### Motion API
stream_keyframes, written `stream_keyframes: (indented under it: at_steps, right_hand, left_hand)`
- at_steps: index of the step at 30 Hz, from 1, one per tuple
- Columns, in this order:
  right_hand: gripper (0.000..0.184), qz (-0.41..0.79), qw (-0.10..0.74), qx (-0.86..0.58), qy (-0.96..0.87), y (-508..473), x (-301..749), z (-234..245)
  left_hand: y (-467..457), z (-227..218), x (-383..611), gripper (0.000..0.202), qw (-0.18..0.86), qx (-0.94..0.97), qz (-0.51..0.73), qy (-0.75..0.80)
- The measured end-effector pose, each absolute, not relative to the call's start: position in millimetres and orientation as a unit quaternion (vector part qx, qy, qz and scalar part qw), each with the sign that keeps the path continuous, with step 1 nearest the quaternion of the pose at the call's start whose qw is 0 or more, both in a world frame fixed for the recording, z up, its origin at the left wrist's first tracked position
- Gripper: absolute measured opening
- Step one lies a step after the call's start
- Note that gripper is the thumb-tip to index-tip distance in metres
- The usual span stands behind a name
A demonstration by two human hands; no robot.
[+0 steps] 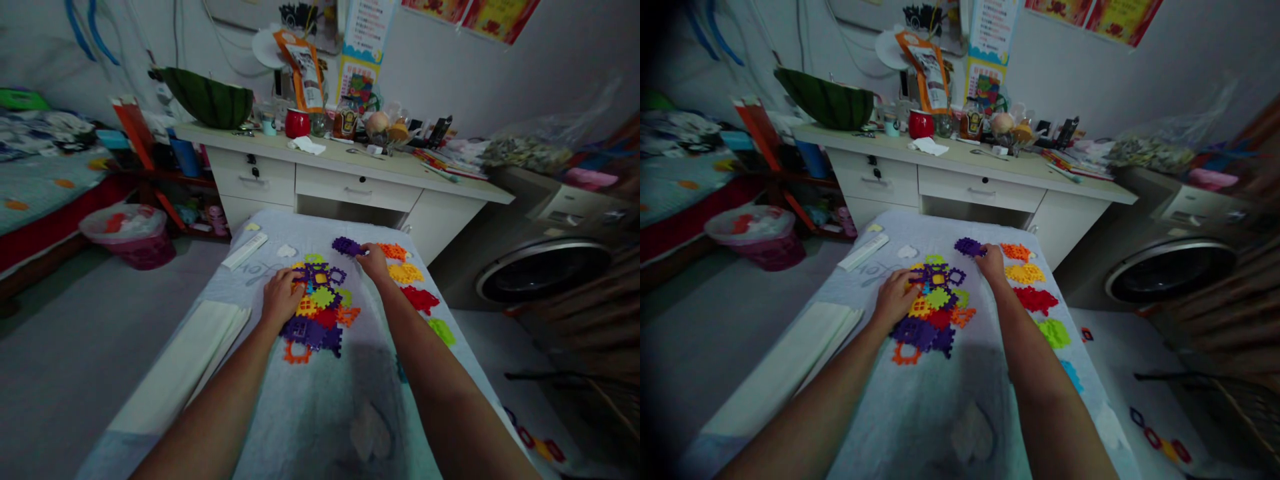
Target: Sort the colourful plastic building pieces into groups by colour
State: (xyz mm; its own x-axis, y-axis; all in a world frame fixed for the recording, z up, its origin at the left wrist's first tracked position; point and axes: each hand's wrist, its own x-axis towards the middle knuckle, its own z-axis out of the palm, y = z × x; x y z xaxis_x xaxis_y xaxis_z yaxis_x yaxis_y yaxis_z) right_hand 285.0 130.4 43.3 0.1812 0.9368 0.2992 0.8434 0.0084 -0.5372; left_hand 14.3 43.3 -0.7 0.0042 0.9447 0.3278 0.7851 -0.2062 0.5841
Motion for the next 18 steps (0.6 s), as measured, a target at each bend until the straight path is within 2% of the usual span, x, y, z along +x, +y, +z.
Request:
stream_keyframes:
  at_steps: [4, 11, 18]
  right_hand:
    - [0.019, 0.112, 0.357, -0.737, -0.563, 153, 290, 34]
    - [0.022, 0.17, 0.401, -0.759, -0.484, 176, 297, 18]
    - [0.039, 0.216, 0.437, -0.702, -0.52, 162, 293, 12]
  left_hand:
    - [44, -2, 14, 0.026, 0.117, 0.698, 0.339, 0.619]
    - [44, -3, 14, 0.025, 0.125, 0.696, 0.34, 0.62]
    - [44, -2, 13, 0.025, 0.123, 0.698, 0.345, 0.616]
